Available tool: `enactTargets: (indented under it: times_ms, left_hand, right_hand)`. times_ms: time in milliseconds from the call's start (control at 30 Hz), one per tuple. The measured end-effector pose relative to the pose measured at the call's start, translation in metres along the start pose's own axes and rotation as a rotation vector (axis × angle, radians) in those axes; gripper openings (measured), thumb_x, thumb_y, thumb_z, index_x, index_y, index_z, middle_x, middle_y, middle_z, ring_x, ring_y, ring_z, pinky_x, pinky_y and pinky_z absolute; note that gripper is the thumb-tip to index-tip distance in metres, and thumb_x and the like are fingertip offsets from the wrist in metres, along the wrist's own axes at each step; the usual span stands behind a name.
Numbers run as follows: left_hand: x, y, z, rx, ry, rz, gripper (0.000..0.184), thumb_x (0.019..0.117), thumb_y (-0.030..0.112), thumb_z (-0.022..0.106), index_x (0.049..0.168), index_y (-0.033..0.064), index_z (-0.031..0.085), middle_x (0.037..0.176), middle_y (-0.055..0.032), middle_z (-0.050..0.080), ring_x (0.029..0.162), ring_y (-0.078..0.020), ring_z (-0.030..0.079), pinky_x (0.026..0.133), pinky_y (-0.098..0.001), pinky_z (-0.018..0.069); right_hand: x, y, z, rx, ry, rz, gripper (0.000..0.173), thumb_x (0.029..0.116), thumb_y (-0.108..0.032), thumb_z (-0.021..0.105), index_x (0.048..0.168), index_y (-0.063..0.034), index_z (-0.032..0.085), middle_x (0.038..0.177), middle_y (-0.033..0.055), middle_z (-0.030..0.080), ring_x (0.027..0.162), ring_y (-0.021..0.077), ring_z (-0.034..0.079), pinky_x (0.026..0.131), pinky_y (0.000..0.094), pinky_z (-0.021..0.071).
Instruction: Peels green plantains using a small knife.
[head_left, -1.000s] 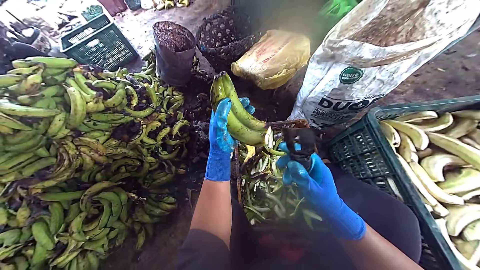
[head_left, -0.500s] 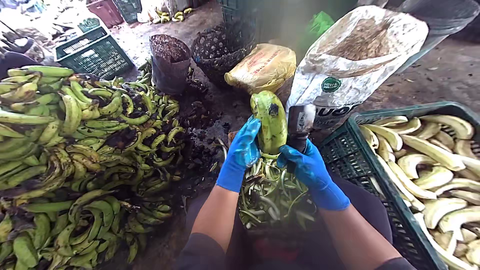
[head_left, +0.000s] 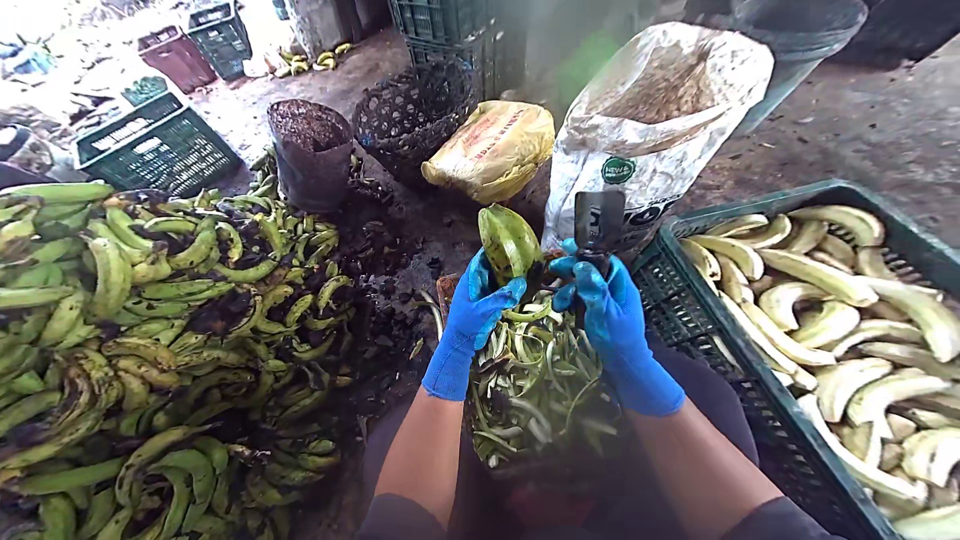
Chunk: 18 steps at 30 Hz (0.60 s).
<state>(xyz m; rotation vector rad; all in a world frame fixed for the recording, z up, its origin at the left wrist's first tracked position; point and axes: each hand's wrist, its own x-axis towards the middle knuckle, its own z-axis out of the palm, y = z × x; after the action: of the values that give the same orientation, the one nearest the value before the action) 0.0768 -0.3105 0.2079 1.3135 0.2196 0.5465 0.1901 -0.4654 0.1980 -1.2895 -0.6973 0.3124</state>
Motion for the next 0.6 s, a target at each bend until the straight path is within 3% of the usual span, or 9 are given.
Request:
enactTargets:
  times_ms: [100,167,233,433,600]
  left_hand:
    - [-0.003,-0.004,-0.003,0.288,-0.014,0.033,0.077,0.0794,0.016,0.074,0.149,0.0043,0.043,0.133,-0.009,0.062,0.117,-0.0144,0.063,0.099,-0.035,0.0546]
    - [-0.004,-0.004,-0.005,0.465,-0.026,0.016,0.077,0.0802,0.023,0.075,0.148,0.0025,0.045,0.139,-0.011,0.058,0.125,-0.0143,0.058,0.106,-0.0349,0.0491]
    - [-0.005,-0.003,-0.005,0.61,-0.048,-0.014,0.073,0.0822,0.024,0.075,0.147,0.0023,0.047,0.143,-0.0143,0.055,0.131,-0.0185,0.053,0.111,-0.039,0.0433]
    - [-0.004,-0.012,-0.007,0.75,-0.074,0.052,0.07,0.0839,0.025,0.074,0.144,-0.0015,0.049,0.14,-0.0182,0.057,0.132,-0.0243,0.053,0.112,-0.043,0.0423]
    - [-0.001,-0.011,-0.006,0.805,-0.094,0.095,0.066,0.0867,0.024,0.072,0.143,-0.0009,0.051,0.138,-0.0184,0.057,0.132,-0.0258,0.052,0.113,-0.0457,0.0402]
  right_hand:
    - [-0.002,-0.015,-0.007,-0.039,-0.071,0.09,0.052,0.1006,-0.035,0.058,0.14,-0.0039,0.048,0.093,0.0014,0.073,0.065,0.0106,0.068,0.059,0.0287,0.0597]
    - [-0.008,-0.018,-0.004,-0.09,-0.118,0.119,0.066,0.0995,-0.043,0.058,0.149,-0.0022,0.04,0.089,0.0007,0.073,0.063,0.0079,0.066,0.057,0.0263,0.058]
    - [-0.011,-0.02,0.0,-0.143,-0.134,0.128,0.073,0.0981,-0.053,0.056,0.149,-0.0032,0.041,0.086,-0.0021,0.073,0.061,0.0051,0.064,0.056,0.0242,0.0568]
    - [-0.009,-0.023,-0.001,-0.2,-0.166,0.188,0.065,0.0996,-0.051,0.054,0.15,-0.0105,0.045,0.084,-0.0028,0.072,0.061,0.0065,0.064,0.056,0.0245,0.0562]
    - [-0.01,-0.025,-0.002,-0.191,-0.175,0.227,0.067,0.0997,-0.049,0.054,0.154,-0.0118,0.041,0.085,-0.0017,0.072,0.063,0.007,0.064,0.059,0.0251,0.0565]
